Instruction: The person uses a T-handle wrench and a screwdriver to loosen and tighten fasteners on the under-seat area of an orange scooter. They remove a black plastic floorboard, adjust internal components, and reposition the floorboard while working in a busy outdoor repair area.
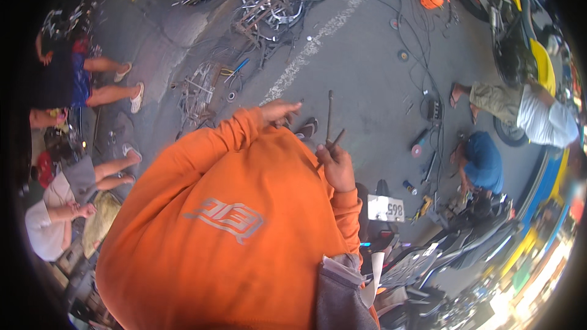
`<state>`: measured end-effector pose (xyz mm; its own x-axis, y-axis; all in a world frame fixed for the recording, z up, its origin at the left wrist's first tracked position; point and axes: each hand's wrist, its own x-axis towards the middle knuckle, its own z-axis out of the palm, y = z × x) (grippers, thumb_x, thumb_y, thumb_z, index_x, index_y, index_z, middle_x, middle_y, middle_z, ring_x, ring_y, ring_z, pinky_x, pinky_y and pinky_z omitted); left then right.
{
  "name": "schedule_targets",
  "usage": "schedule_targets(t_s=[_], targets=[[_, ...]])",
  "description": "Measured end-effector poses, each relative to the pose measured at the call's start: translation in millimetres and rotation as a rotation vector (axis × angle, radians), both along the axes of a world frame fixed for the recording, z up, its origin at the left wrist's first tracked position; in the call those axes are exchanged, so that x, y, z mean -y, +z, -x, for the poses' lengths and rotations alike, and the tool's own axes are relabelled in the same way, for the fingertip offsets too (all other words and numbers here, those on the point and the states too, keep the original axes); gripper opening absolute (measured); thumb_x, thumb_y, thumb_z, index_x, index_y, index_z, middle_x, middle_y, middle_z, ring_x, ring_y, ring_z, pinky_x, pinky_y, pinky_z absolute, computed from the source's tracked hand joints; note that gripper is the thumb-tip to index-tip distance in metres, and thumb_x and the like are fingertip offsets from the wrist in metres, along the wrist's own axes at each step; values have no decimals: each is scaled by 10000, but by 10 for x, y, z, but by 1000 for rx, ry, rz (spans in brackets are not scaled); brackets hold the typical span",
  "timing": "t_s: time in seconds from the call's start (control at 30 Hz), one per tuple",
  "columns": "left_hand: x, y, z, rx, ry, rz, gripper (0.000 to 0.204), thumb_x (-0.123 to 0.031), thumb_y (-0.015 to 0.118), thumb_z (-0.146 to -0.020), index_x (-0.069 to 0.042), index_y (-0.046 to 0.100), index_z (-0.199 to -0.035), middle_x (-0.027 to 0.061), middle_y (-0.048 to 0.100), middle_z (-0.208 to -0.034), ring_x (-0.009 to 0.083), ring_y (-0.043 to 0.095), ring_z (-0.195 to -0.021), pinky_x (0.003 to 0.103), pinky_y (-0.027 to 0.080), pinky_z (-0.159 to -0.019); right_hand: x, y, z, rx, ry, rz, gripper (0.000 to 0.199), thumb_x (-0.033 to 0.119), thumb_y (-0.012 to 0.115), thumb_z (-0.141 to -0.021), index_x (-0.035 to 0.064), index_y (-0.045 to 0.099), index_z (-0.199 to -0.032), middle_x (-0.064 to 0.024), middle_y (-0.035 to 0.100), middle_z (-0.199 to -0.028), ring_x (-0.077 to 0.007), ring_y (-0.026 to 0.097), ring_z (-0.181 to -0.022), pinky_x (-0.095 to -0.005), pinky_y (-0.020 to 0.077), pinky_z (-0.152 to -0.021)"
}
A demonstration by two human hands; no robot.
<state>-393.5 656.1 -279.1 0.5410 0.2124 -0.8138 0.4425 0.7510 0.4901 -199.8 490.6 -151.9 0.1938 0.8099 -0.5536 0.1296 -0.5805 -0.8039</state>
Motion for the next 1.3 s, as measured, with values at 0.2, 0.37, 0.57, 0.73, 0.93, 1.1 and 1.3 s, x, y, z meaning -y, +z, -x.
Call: schedule_targets(t_s=[0.2, 0.37, 0.57, 0.73, 0.93, 1.1, 1.3], targets=[[264, 372, 8, 170, 275, 39, 516, -510, 536, -1003, -39, 624, -1195, 37, 615, -912, 61, 380, -528, 249, 361, -517, -730, -12, 21, -88, 282, -24, 344, 291, 587, -1015, -37, 664, -946, -48, 623, -755, -132, 558, -724, -310, 471, -673], [-272, 196, 486, 220, 816, 206, 389, -425, 484, -1050, -75, 622, -1151, -9, 583, -878, 58, 376, -525, 253, 370, -562, -1237, -65, 173, -230, 357, -141, 170, 137, 628, -974, -25, 667, -1007, -61, 676, -855, -141, 607, -810, -299, 498, -758], [-1119, -671, 1017, 268, 953, 216, 389, -458, 486, -1047, -96, 618, -987, -2, 591, -838, 74, 389, -523, 279, 388, -577, -2424, -631, 467, -167, 633, -147, 382, -98, 613, -811, -7, 632, -1182, -114, 731, -1019, -208, 677, -940, -327, 526, -852], [-2304, -1797, 1703, 54, 1133, 468, 341, -421, 569, -1022, -104, 586, -897, 23, 572, -715, 109, 436, -530, 320, 399, -573, -3878, -1494, 1261, 25, 299, 130, 513, -107, 513, -796, -20, 578, -1298, -114, 725, -989, -196, 681, -908, -347, 542, -852], [-3337, -2928, 2426, -38, 1422, 418, 347, -420, 594, -1008, -127, 542, -830, -6, 505, -637, 120, 458, -513, 317, 401, -513, -6082, -2942, 2428, -71, 300, 58, 233, 12, 577, -909, -39, 640, -1127, -104, 707, -941, -148, 660, -864, -287, 528, -792], [-3618, -3116, 2642, -182, 1356, 364, 436, -484, 520, -1028, -130, 499, -774, -1, 454, -608, 129, 469, -515, 321, 390, -494, -8656, -4858, 3445, 156, 741, -380, 187, 92, 608, -897, 54, 700, -1055, -173, 711, -1093, -401, 673, -993, -421, 554, -820], [-3957, -3066, 2976, -8, 1396, 555, 496, -527, 484, -1030, -126, 459, -739, -9, 396, -588, 135, 401, -486, 322, 381, -483, -9668, -6783, 4495, 938, 1311, 165, 426, 398, 587, -950, 158, 586, -1302, -202, 624, -1292, -425, 586, -1211, -514, 480, -1016]])
